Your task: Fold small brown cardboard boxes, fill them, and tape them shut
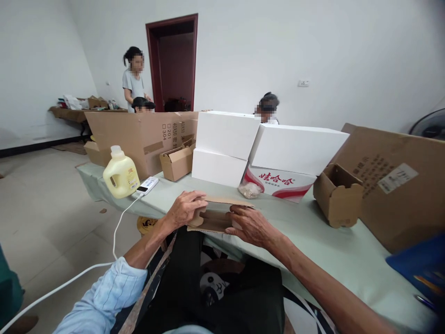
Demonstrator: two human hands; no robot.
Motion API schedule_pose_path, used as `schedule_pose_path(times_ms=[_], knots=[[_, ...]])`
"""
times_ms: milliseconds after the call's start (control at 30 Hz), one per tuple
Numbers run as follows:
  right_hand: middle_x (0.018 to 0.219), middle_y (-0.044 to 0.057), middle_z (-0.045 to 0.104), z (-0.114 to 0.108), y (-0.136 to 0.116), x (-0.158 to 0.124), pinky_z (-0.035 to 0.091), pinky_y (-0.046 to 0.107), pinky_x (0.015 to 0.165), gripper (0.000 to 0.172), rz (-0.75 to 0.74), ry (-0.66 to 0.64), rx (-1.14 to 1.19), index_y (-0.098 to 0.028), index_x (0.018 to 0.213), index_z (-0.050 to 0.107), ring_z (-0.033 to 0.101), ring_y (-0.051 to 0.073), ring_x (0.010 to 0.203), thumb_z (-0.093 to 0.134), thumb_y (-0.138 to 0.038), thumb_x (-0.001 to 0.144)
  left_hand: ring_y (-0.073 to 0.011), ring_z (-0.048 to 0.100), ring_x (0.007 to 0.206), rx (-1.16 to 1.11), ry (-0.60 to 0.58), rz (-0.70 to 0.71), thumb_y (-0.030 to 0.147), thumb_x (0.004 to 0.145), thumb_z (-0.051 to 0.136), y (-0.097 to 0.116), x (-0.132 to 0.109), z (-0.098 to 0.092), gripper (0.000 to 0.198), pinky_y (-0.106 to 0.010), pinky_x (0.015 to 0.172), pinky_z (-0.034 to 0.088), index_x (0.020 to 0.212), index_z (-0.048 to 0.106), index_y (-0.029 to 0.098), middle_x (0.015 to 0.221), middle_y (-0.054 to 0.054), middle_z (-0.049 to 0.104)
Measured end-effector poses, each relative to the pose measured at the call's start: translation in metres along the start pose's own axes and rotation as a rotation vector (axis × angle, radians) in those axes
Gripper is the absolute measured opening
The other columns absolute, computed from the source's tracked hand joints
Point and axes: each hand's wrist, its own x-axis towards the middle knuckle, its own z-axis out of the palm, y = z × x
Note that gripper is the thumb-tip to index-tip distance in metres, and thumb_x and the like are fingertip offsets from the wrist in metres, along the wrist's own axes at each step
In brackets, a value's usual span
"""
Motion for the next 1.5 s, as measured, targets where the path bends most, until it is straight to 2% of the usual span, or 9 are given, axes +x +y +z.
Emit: schedule_pose_path(times_ms=[100, 267, 533, 767, 867, 967, 1133, 1367, 1500], knots=[[0.096, 0.011, 0.070, -0.002, 0.002, 0.001, 0.048, 0.034, 0.083, 0.040, -0.022, 0.022, -0.008, -0.017, 0.097, 0.074, 0.066, 0.023, 0.089, 0.058, -0.053, 0.105, -0.0285, 0.064, 0.129, 0.096, -0.199, 0.007, 0.007, 0.092, 0.051, 0.003, 0.002, -0.007, 0.042, -0.044, 0.105, 0.052, 0.121, 0.074, 0.026, 0.147, -0.011, 0.063], [0.099, 0.010, 0.067, -0.001, 0.006, -0.004, 0.046, 0.035, 0.077, 0.042, -0.058, 0.034, -0.031, -0.017, 0.093, 0.071, 0.062, 0.024, 0.088, 0.070, -0.059, 0.096, -0.0333, 0.060, 0.129, 0.176, -0.422, -0.041, 0.007, 0.074, 0.070, 0.005, 0.006, -0.012, 0.068, -0.043, 0.103, 0.052, 0.138, 0.064, 0.030, 0.147, -0.011, 0.057], [0.099, 0.010, 0.063, -0.004, 0.015, -0.013, 0.045, 0.035, 0.072, 0.032, -0.071, 0.021, -0.088, -0.019, 0.079, 0.066, 0.058, 0.025, 0.089, 0.086, -0.043, 0.085, -0.0330, 0.060, 0.119, 0.264, -0.519, -0.045, 0.015, 0.065, 0.094, -0.007, 0.027, -0.016, 0.066, -0.040, 0.093, 0.051, 0.122, 0.063, 0.027, 0.141, -0.012, 0.053], [0.089, 0.007, 0.059, -0.027, 0.028, -0.018, 0.042, 0.033, 0.070, 0.036, -0.012, 0.232, 0.111, -0.020, 0.074, 0.060, 0.054, 0.021, 0.083, 0.073, -0.045, 0.096, -0.0200, 0.058, 0.094, -0.209, -0.308, -0.019, 0.030, 0.072, 0.090, -0.041, 0.034, -0.024, 0.040, -0.029, 0.083, 0.048, 0.089, 0.055, 0.021, 0.109, -0.003, 0.062], [0.084, 0.004, 0.058, -0.038, 0.033, -0.020, 0.041, 0.031, 0.068, 0.037, 0.072, 0.292, 0.289, -0.021, 0.075, 0.061, 0.054, 0.018, 0.077, 0.070, -0.048, 0.098, -0.0169, 0.055, 0.086, -0.400, -0.179, -0.153, 0.033, 0.071, 0.088, -0.054, 0.036, -0.030, 0.042, -0.028, 0.080, 0.046, 0.080, 0.048, 0.021, 0.088, 0.002, 0.057], [0.079, 0.001, 0.060, -0.041, 0.038, -0.021, 0.041, 0.030, 0.067, 0.037, 0.182, 0.356, 0.458, -0.021, 0.074, 0.065, 0.053, 0.016, 0.071, 0.072, -0.049, 0.096, -0.0181, 0.060, 0.095, -0.586, -0.078, -0.316, 0.032, 0.068, 0.086, -0.060, 0.037, -0.029, 0.042, -0.028, 0.084, 0.048, 0.081, 0.047, 0.021, 0.099, 0.000, 0.063], [0.075, 0.001, 0.064, -0.029, 0.050, -0.026, 0.042, 0.030, 0.067, 0.039, 0.443, 0.522, 0.669, -0.020, 0.071, 0.069, 0.055, 0.016, 0.072, 0.072, -0.054, 0.091, -0.0207, 0.064, 0.110, -0.795, -0.098, -0.405, 0.033, 0.062, 0.094, -0.060, 0.032, -0.003, 0.052, -0.029, 0.090, 0.050, 0.092, 0.053, 0.021, 0.126, -0.006, 0.065], [0.073, 0.002, 0.064, -0.002, 0.079, -0.039, 0.043, 0.028, 0.062, 0.060, 0.771, 0.634, 0.959, -0.018, 0.079, 0.073, 0.055, 0.018, 0.069, 0.067, -0.078, 0.082, -0.0134, 0.064, 0.094, -0.970, -0.017, -0.434, 0.036, 0.060, 0.097, -0.069, 0.033, 0.036, 0.061, -0.026, 0.084, 0.051, 0.092, 0.047, 0.023, 0.113, 0.000, 0.062], [0.115, 0.009, 0.074, 0.019, 0.084, -0.051, 0.055, 0.033, 0.079, 0.076, 0.769, 0.703, 1.035, -0.022, 0.119, 0.072, 0.068, 0.025, 0.099, 0.056, -0.087, 0.084, -0.0161, 0.067, 0.096, -0.962, 0.001, -0.442, 0.038, 0.063, 0.096, -0.070, 0.040, 0.044, 0.059, -0.028, 0.081, 0.053, 0.096, 0.048, 0.024, 0.112, -0.002, 0.065]])
